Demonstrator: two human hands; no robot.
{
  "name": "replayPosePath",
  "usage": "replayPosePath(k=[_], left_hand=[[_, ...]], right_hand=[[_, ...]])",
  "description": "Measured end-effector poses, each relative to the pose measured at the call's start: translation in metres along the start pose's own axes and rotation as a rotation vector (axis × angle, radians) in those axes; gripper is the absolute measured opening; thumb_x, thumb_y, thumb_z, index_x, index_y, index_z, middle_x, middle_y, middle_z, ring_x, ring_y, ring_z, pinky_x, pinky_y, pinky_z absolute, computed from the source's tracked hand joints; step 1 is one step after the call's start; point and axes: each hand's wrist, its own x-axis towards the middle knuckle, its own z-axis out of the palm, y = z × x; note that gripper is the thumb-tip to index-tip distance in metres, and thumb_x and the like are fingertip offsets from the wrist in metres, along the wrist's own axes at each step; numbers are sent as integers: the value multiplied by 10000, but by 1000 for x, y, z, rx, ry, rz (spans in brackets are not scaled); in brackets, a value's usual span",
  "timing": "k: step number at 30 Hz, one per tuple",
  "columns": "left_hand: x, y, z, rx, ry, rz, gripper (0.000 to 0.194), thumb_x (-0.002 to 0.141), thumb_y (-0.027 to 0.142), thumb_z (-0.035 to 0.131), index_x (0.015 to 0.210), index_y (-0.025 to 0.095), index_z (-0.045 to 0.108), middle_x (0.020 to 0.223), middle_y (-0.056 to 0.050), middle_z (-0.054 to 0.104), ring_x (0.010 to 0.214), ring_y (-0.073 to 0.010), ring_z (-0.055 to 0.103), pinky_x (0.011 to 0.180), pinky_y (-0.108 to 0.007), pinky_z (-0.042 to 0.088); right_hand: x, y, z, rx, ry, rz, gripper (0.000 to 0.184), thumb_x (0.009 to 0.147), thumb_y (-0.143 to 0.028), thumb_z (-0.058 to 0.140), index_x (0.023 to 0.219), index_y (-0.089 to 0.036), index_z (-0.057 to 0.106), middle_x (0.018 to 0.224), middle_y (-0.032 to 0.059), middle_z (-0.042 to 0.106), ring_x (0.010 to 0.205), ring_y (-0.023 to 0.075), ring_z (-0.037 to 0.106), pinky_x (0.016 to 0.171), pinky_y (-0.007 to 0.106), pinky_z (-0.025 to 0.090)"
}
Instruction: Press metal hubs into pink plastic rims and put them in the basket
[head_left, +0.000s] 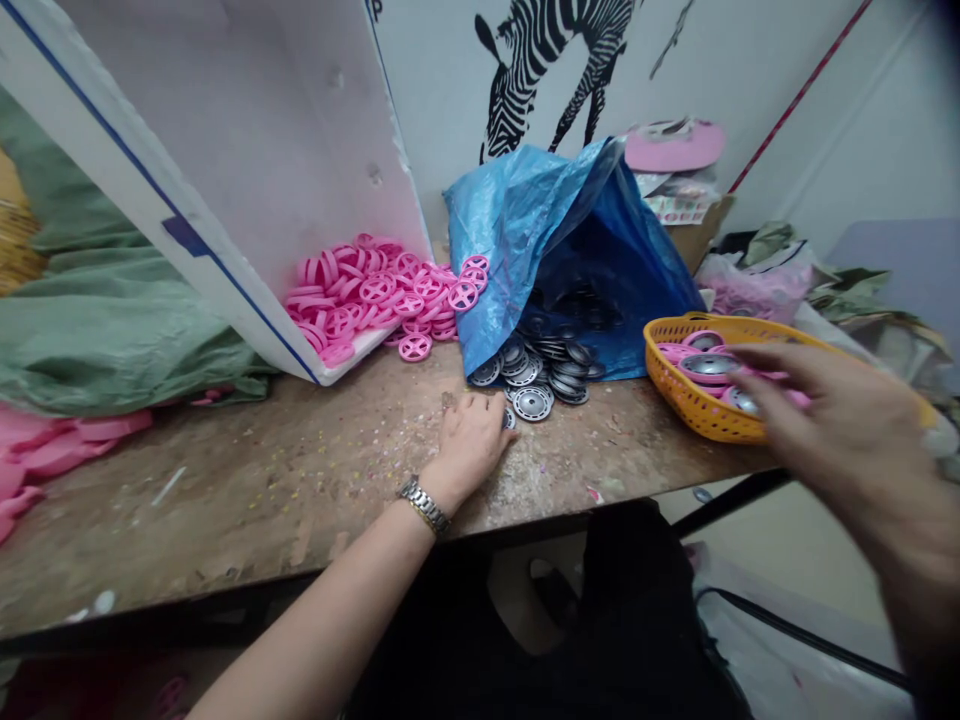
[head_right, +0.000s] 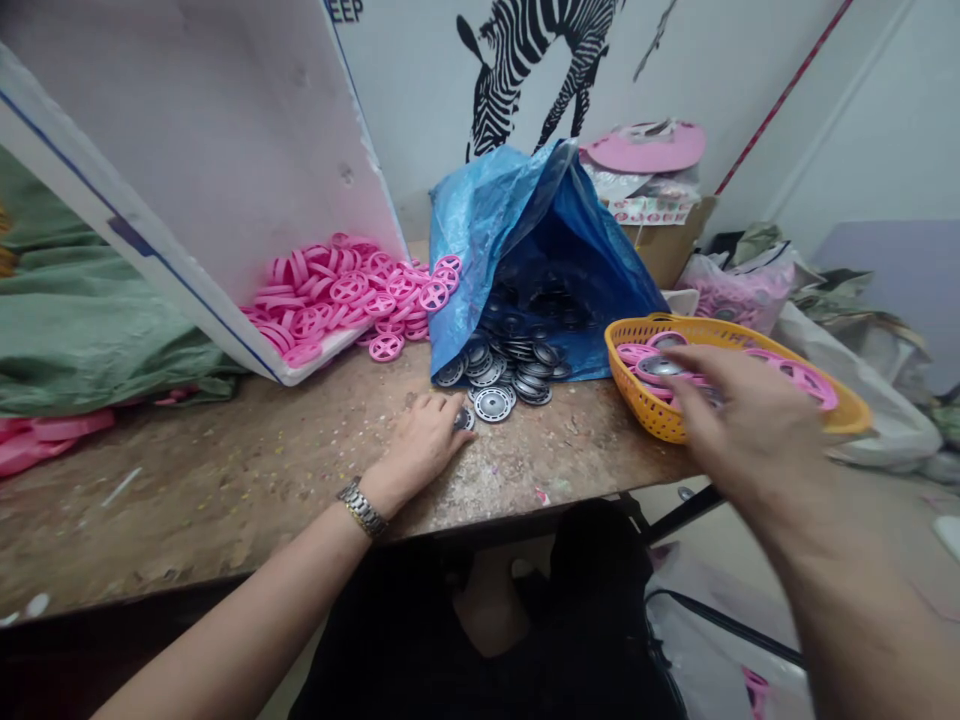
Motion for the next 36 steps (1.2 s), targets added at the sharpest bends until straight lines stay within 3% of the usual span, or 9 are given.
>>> replayPosePath(k=[4,7,11,17,20,26,31,33,36], left_hand=[[-1,-3,1,-104,28,-11,524,870,316,655,1323,150,452,1248,-161,585,1193,-318,525,1009,-474,444],[-8,-3,-1,-242,81,21,607,868,300,641,1397,153,380,1320,-171,549,1256,-320,514,1046,-484,431],[-26,-1,-2,-451,153,51,634,888,297,618,1440,171,332,1350,-169,548,1261,-297,535,1062,-475,435],[-50,0,5,-593,224,22,691,851,283,676,1449,200,340,1349,-154,568,1270,-295,541,1077,-496,433],[-57,-2,9,-609,220,3,698,850,278,678,1452,204,331,1381,-169,545,1289,-312,534,1091,-537,418],[-55,-9,7,-568,225,36,702,861,258,661,1465,216,306,1412,-176,516,1332,-327,497,1110,-563,401],[-46,-5,-1,-490,221,193,713,869,221,653,1475,208,276,1403,-175,509,1325,-314,495,1117,-541,397],[-39,-7,-8,-475,191,248,704,882,269,659,1474,219,281,1386,-167,514,1310,-310,502,1096,-525,422],[-20,-24,-23,-400,126,252,649,887,414,658,1433,220,367,1338,-156,533,1259,-316,522,1046,-502,458]], right_hand=[[-16,-48,58,157,-175,-79,298,911,-362,525,1053,-183,717,1044,126,743,976,281,683,889,421,499],[-22,-61,91,212,-320,-41,288,924,-332,521,1090,-192,709,1091,105,741,1009,269,682,902,399,504],[-16,-68,115,82,-387,-8,300,950,-310,512,1158,-174,681,1142,115,718,1064,279,655,916,388,482],[0,-85,133,-205,-415,-12,404,933,-496,551,1136,-170,674,1152,152,680,1063,302,630,829,359,477],[-1,-94,136,-211,-430,-9,408,928,-520,547,1102,-178,684,1128,148,679,1051,302,632,802,355,474],[-16,-114,128,165,-389,46,382,943,-496,509,1090,-200,701,1031,102,720,969,260,654,841,354,459],[-25,-126,125,621,-595,165,359,842,-485,597,1014,-196,719,895,45,737,822,224,656,739,327,476],[-27,-124,127,744,-632,191,312,795,-457,629,914,-183,719,810,28,716,753,206,632,679,309,471],[-34,-113,130,810,-543,267,269,798,-443,634,855,-187,695,731,7,673,671,179,593,610,287,458]])
